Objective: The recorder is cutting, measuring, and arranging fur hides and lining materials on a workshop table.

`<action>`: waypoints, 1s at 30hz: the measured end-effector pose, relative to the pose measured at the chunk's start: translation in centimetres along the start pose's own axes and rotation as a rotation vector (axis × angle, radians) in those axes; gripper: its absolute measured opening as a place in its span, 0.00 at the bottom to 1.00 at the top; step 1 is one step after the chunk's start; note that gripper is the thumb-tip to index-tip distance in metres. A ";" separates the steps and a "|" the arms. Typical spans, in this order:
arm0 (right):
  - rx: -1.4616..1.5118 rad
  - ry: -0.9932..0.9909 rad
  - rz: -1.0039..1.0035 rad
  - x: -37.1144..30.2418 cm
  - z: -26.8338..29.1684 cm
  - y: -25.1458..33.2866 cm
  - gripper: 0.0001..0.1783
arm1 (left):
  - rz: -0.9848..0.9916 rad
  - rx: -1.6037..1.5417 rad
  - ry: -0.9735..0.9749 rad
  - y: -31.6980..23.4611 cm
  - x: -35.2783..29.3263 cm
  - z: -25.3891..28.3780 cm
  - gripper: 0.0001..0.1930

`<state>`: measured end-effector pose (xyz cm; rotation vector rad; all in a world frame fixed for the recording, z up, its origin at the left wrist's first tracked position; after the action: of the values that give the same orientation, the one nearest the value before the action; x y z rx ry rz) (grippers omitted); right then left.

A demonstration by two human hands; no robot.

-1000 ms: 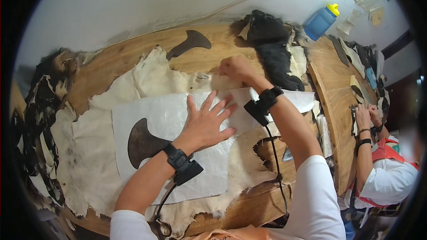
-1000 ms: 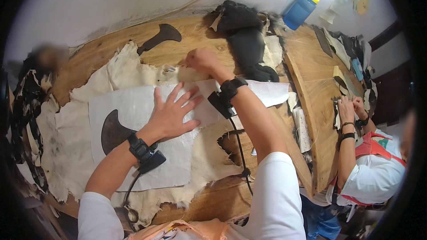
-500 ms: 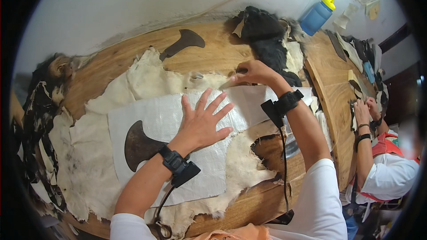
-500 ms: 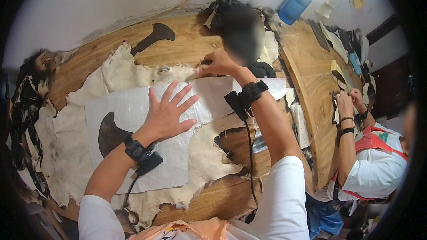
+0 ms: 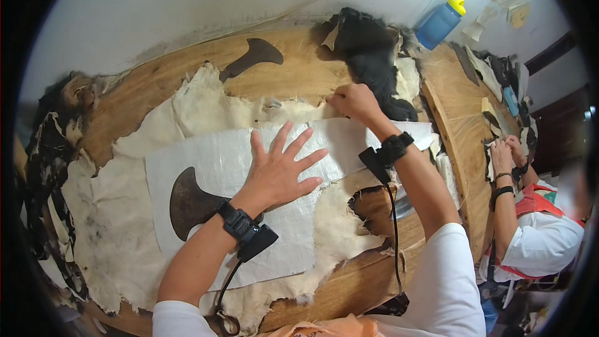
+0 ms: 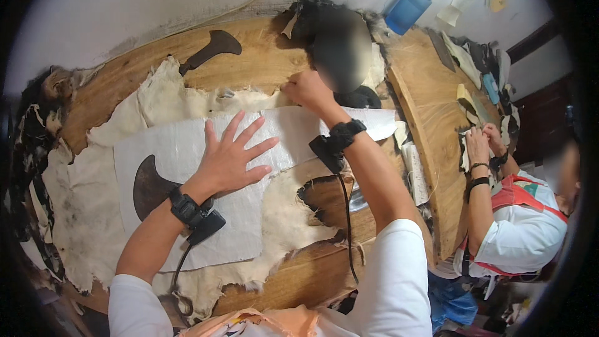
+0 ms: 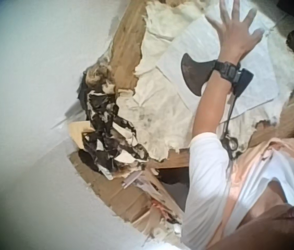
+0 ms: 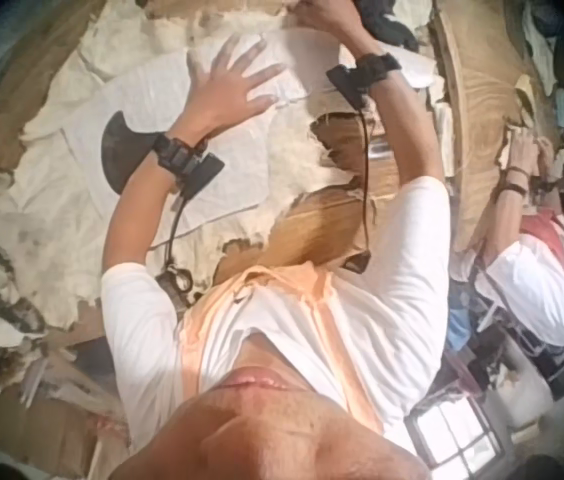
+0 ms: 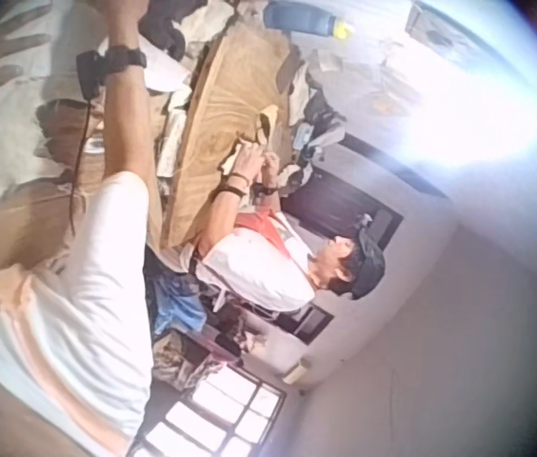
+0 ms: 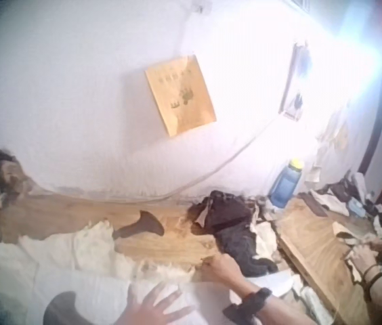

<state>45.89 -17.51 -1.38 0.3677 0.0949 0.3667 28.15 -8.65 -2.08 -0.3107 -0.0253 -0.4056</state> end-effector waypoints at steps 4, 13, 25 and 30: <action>0.095 0.182 -0.281 -1.4 0.5 -3.1 0.32 | 0.005 -0.019 0.014 0.2 -0.2 -0.1 0.26; -0.042 0.145 -0.152 -2.3 -1.1 -2.9 0.19 | 0.026 -0.024 0.040 0.1 0.0 -0.1 0.27; 0.020 -0.151 -0.154 -4.0 1.3 -3.4 0.12 | 0.043 -0.014 -0.031 0.4 -0.2 0.5 0.27; -0.032 -0.102 -0.244 -4.2 1.5 -3.6 0.13 | 0.064 -0.047 -0.015 0.7 -0.2 0.6 0.27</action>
<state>43.46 -22.67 -1.16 0.3384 0.0331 0.1079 28.30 -7.83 -1.72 -0.3604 -0.0208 -0.3411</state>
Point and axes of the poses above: each hand's wrist, its own x-axis towards the middle knuckle, its own z-axis out of the back of the hand, y = z × x, the point moved 10 cm from there along x, towards the middle knuckle, and after that the axes turned 3 degrees about -z, right-handed, at the moved point
